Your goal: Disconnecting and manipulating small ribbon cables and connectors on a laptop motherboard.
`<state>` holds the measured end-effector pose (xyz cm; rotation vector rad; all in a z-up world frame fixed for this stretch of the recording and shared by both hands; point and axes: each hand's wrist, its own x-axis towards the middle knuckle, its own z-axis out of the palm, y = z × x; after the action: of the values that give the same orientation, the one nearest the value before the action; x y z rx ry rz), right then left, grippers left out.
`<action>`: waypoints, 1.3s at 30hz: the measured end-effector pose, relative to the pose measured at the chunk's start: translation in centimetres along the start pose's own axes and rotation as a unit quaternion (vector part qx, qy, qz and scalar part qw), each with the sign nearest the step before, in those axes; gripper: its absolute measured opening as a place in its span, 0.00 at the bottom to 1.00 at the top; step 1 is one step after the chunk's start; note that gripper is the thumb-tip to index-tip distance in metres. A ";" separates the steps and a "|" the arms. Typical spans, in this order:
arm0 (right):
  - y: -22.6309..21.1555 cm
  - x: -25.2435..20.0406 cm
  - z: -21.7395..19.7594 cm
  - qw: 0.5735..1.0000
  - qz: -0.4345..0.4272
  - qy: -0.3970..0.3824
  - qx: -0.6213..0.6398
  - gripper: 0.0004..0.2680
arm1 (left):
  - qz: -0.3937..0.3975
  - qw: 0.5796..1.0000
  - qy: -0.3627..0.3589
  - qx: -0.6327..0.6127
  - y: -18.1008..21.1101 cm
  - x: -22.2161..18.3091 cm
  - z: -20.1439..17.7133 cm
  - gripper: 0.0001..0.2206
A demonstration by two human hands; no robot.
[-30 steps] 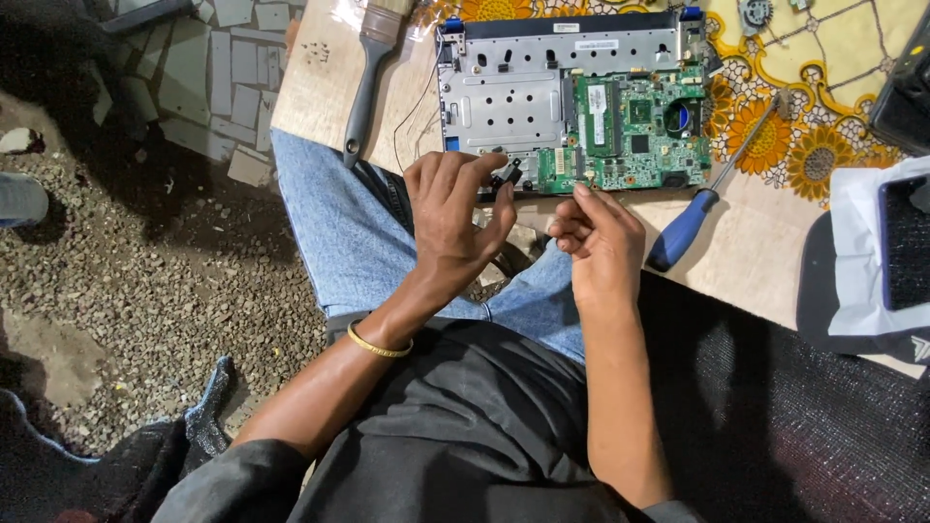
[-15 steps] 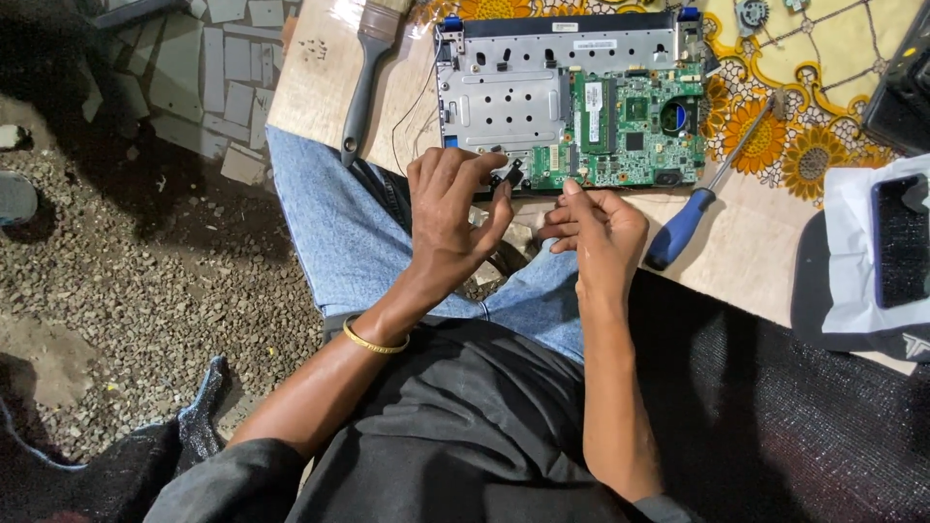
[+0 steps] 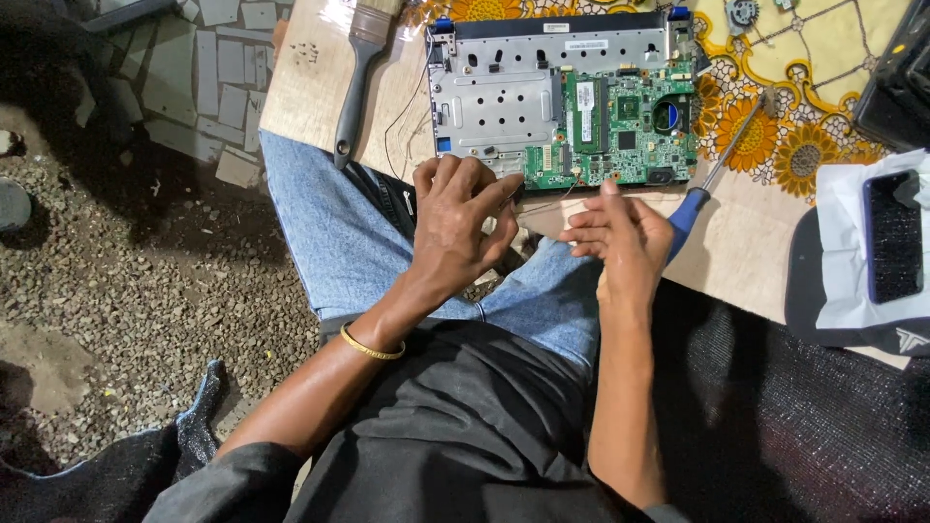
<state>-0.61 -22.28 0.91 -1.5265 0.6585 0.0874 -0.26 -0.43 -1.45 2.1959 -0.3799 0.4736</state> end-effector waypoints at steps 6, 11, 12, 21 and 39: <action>0.7 1.2 0.1 1.000 -0.002 -0.001 0.016 0.12 | 0.002 1.000 -0.027 0.016 0.8 0.3 -0.4 0.10; 0.9 1.2 0.5 1.000 -0.006 0.006 0.009 0.12 | -0.012 0.999 -0.031 0.014 1.1 0.4 -0.4 0.10; 0.7 1.2 0.7 1.000 -0.012 0.012 0.009 0.11 | -0.006 0.999 -0.029 0.017 0.9 0.5 -0.1 0.10; 1.2 1.7 0.0 0.999 0.020 0.011 0.026 0.11 | -0.017 1.000 -0.021 -0.002 1.4 0.8 -0.6 0.15; 2.8 -0.8 -1.1 0.997 -0.033 -0.034 0.065 0.09 | 0.031 0.997 0.016 0.063 -0.3 1.7 -1.5 0.04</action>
<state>-2.88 -22.88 -1.11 -1.4131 0.5481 0.0463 1.04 0.74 0.04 2.2999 -0.4107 0.5805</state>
